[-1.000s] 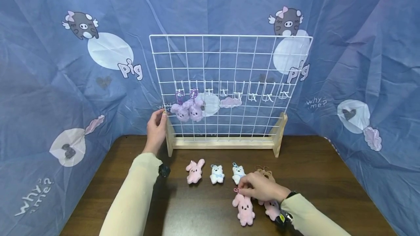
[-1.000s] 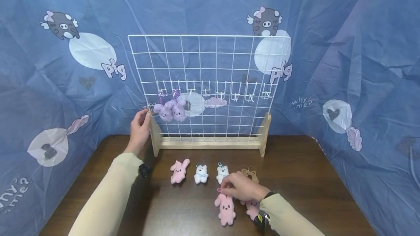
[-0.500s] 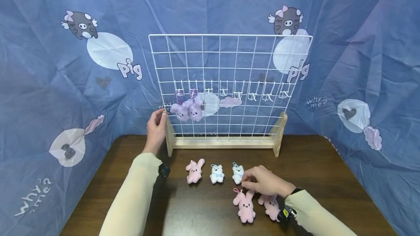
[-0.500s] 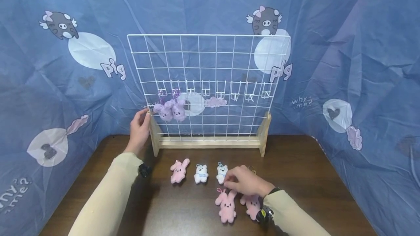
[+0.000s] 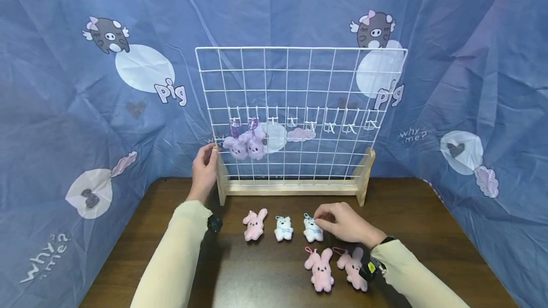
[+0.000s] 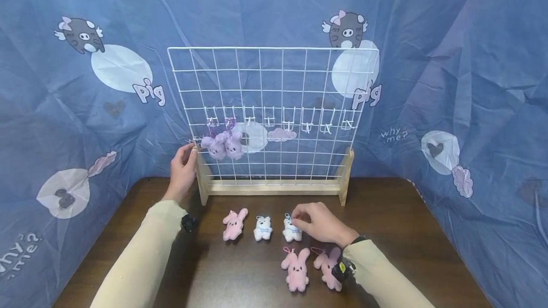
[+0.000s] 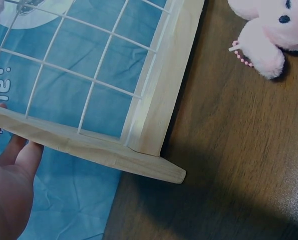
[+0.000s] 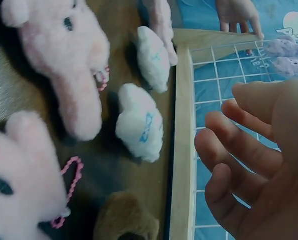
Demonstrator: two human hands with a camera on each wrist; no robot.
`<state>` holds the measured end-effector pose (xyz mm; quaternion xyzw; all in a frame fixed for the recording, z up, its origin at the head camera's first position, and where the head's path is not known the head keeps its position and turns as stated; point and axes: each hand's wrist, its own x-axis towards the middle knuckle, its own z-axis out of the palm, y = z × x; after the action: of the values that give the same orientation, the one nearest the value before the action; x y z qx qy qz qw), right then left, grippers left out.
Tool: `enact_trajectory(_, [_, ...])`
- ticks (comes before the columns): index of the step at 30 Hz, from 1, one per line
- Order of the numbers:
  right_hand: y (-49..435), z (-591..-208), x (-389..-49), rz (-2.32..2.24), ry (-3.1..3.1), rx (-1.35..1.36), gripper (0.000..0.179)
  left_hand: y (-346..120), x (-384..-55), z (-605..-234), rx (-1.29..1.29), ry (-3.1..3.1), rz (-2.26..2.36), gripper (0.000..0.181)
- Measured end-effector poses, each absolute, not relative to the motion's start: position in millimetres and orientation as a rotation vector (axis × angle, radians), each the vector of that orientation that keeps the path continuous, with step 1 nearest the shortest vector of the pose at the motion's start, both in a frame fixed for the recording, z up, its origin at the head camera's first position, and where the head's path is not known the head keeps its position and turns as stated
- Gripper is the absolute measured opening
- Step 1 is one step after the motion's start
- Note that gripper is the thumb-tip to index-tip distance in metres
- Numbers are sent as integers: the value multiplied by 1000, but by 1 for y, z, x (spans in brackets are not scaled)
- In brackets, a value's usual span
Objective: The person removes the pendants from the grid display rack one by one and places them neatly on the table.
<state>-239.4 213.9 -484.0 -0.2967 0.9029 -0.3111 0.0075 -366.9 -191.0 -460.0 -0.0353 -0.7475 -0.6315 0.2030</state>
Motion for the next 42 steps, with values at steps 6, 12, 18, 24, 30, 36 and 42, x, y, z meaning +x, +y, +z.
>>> enact_trajectory(6, [205, -480, -246, -987, 2875, -917, 6, -194, -370, -466, -104, -2093, -1739, 41])
enact_trajectory(12, [196, -472, -252, -1028, 2879, -910, 11, -195, -369, -466, -119, -2089, -1738, 42])
enact_trajectory(18, [181, -460, -259, -1124, 2876, -853, 17, -194, -370, -467, -121, -2085, -1736, 41])
enact_trajectory(24, [163, -445, -266, -1318, 2824, -784, 28, -194, -370, -466, -119, -2083, -1730, 40])
enact_trajectory(30, [144, -435, -282, -1509, 2792, -750, 39, -193, -370, -465, -116, -2073, -1725, 39])
enact_trajectory(36, [130, -427, -296, -1642, 2728, -719, 47, -191, -370, -465, -121, -2079, -1716, 39])
enact_trajectory(42, [110, -419, -306, -1770, 2635, -717, 54, -192, -370, -465, -108, -2079, -1710, 38])
